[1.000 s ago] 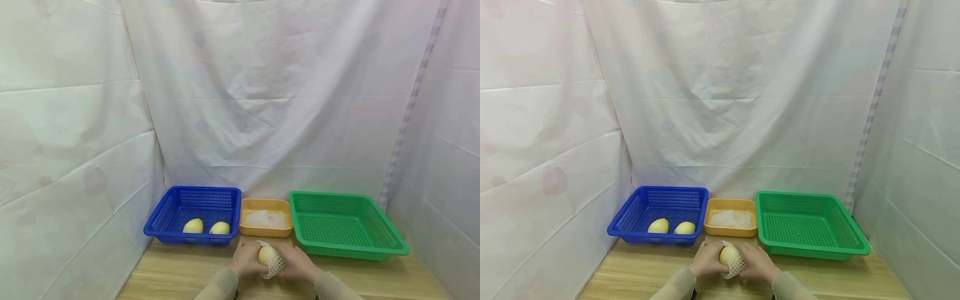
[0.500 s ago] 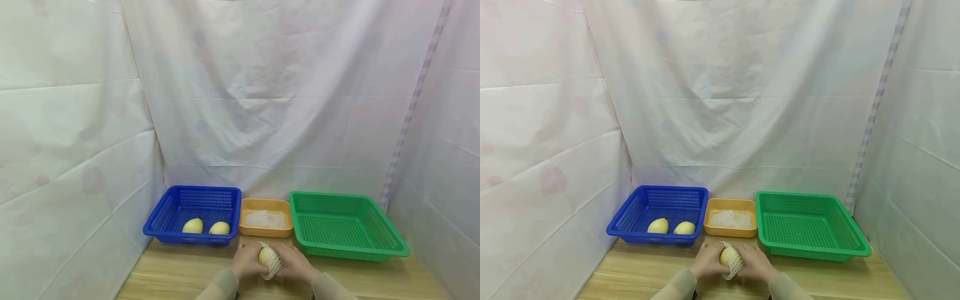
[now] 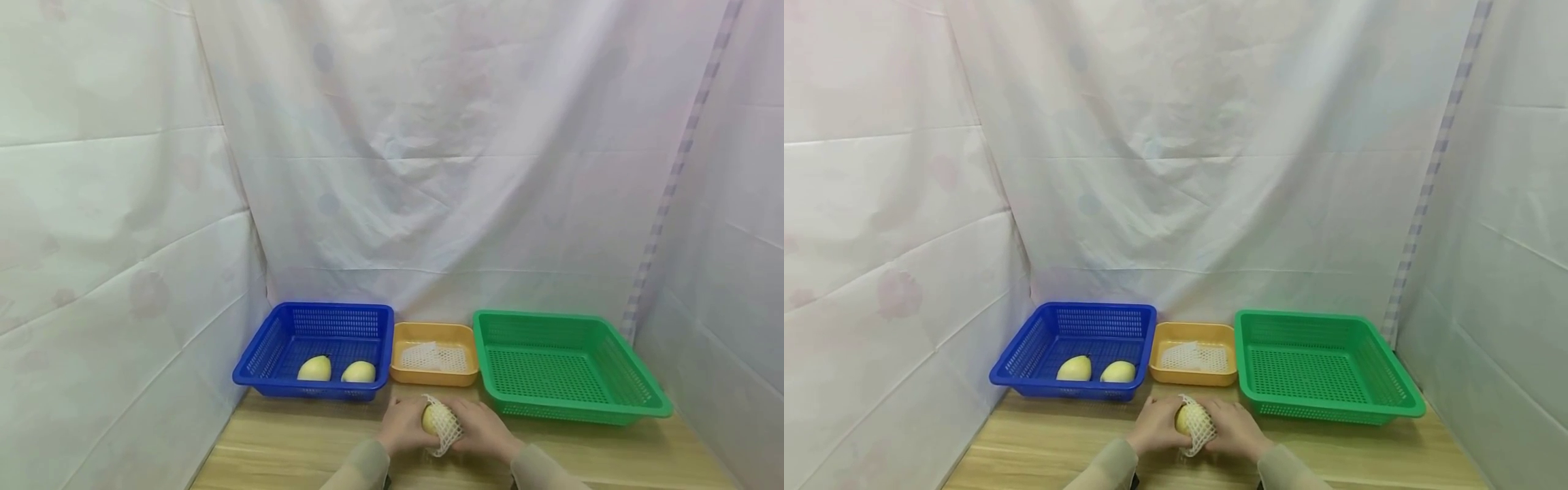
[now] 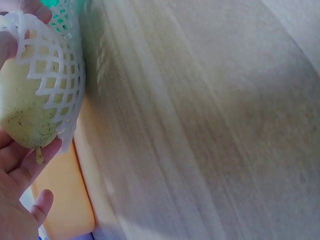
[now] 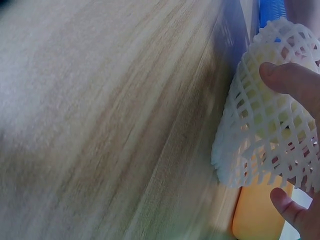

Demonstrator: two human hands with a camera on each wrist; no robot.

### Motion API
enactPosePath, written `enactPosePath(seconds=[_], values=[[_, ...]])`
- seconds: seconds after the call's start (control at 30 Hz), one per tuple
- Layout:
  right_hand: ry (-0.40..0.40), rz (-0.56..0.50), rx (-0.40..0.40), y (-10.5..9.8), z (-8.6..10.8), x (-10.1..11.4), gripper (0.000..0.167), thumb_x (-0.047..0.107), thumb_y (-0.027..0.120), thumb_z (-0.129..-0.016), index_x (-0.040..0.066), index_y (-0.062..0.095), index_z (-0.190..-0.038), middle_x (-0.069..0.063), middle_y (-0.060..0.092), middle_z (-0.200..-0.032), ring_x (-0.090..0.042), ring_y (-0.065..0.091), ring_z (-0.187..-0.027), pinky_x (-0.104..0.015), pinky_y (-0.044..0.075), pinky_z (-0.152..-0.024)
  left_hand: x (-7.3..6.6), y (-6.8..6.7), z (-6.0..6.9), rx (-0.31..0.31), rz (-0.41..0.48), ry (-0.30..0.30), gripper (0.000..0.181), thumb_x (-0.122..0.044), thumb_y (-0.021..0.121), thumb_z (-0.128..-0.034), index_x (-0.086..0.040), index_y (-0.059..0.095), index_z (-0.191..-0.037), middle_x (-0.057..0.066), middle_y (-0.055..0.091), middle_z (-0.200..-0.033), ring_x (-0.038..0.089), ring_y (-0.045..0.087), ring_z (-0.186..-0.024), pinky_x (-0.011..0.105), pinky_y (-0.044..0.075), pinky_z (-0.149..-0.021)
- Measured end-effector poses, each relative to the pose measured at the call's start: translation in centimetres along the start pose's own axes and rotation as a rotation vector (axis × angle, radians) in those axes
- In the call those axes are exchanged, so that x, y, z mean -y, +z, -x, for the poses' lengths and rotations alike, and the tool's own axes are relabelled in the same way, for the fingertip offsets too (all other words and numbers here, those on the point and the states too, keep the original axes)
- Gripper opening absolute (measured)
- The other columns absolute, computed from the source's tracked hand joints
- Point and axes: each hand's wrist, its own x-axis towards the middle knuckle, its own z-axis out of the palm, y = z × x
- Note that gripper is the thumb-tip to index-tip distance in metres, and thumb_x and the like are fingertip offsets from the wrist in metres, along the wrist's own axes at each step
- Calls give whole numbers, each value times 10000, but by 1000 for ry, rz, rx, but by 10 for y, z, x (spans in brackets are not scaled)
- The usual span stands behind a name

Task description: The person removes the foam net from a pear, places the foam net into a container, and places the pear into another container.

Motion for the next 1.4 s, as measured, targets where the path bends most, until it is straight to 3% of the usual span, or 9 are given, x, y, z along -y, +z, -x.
enactPosePath(seconds=[0.37,0.63,0.87,1.4], values=[[-2,23,-7,-4,0,0,819,327,856,-644,172,513,-1372,2,610,-1258,-195,581,-1106,-504,445,-896,3,0,0,7,43,2,536,-433,825,-569,-220,655,-1030,-208,586,-849,-6,509,-744,442,354,-866],[15,13,9,-5,0,-1,788,294,854,-643,189,532,-1354,16,610,-1256,-203,579,-1111,-548,434,-896,4,-2,1,15,75,-10,551,-433,826,-577,-206,660,-1052,-206,598,-875,-9,518,-767,475,352,-913],[14,38,3,-3,1,-3,723,269,849,-641,167,570,-1300,11,627,-1224,-192,586,-1091,-525,452,-875,5,-4,6,10,76,-8,574,-463,821,-597,-191,664,-1078,-190,616,-921,-6,518,-776,374,337,-835],[21,49,8,-5,-1,-2,666,297,846,-661,111,605,-1254,-27,650,-1190,-211,604,-1060,-520,463,-860,11,-1,6,7,121,-30,634,-473,816,-601,-190,657,-1146,-186,631,-985,-7,522,-784,329,330,-787]])
